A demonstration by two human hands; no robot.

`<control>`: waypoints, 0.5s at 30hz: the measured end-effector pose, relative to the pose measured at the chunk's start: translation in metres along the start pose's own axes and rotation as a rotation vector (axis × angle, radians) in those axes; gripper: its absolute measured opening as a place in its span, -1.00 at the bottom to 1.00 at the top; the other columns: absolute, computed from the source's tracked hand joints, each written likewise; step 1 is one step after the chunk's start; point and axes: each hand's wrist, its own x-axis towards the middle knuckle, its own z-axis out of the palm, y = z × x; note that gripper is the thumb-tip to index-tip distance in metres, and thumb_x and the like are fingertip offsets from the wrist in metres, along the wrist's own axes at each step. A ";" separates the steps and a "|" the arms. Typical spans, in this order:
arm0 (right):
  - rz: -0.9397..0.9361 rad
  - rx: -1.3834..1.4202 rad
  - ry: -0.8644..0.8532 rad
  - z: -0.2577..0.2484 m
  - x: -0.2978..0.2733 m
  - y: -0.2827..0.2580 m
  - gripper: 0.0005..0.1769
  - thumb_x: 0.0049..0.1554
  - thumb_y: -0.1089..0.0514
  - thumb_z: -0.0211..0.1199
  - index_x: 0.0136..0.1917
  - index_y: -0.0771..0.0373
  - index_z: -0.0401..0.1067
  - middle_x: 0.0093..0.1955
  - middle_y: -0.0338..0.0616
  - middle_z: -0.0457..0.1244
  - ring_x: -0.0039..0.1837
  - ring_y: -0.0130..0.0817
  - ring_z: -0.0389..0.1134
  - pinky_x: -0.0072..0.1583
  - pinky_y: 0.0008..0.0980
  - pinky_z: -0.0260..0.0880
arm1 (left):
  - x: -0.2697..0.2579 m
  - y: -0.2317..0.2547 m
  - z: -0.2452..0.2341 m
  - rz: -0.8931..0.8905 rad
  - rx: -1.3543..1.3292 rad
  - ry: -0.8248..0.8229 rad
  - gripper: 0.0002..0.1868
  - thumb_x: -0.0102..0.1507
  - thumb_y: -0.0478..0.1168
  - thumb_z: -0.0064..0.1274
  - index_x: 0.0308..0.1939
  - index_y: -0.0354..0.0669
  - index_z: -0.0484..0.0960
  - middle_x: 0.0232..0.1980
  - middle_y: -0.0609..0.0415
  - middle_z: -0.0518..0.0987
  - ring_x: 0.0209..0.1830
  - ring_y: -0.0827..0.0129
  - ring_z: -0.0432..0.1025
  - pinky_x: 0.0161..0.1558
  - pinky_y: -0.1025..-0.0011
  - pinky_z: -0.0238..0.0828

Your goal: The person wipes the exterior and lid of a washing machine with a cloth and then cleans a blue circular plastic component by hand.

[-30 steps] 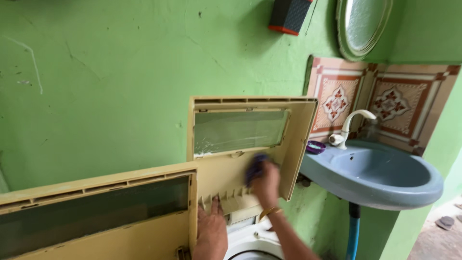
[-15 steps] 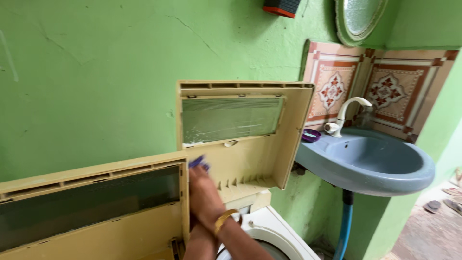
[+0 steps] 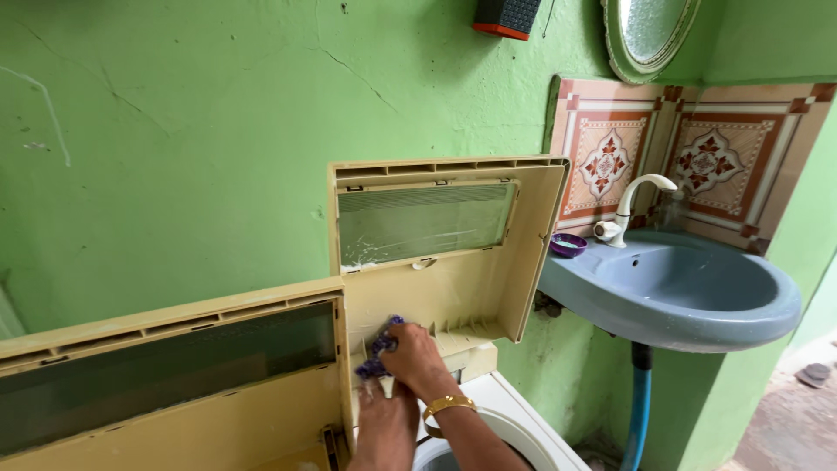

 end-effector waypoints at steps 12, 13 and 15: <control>-0.082 -0.020 0.724 -0.023 0.016 0.139 -0.55 -0.20 0.32 0.37 0.00 0.42 0.40 -0.05 0.26 0.28 0.04 0.26 0.30 0.12 0.04 0.35 | 0.018 0.010 -0.033 -0.066 -0.001 -0.146 -0.26 0.25 -0.48 -0.20 0.54 -0.30 0.03 0.64 -0.13 -0.11 0.59 -0.32 -0.16 0.49 -0.27 -0.17; -0.172 -0.106 0.702 -0.004 0.017 0.134 -0.62 -0.16 0.34 0.36 -0.03 0.37 0.40 -0.06 0.21 0.30 0.04 0.22 0.31 0.14 0.04 0.33 | 0.020 0.013 -0.035 -0.077 0.007 -0.148 -0.26 0.26 -0.47 -0.20 0.54 -0.30 0.03 0.64 -0.13 -0.11 0.57 -0.39 -0.17 0.48 -0.31 -0.19; -0.244 -0.185 0.646 0.006 0.018 0.124 -0.67 -0.09 0.35 0.36 -0.04 0.34 0.38 -0.03 0.21 0.29 0.06 0.20 0.31 0.17 0.03 0.31 | 0.033 0.026 -0.044 -0.116 0.013 -0.204 -0.29 0.29 -0.43 -0.19 0.55 -0.21 0.06 0.66 -0.12 -0.13 0.56 -0.47 -0.17 0.48 -0.37 -0.20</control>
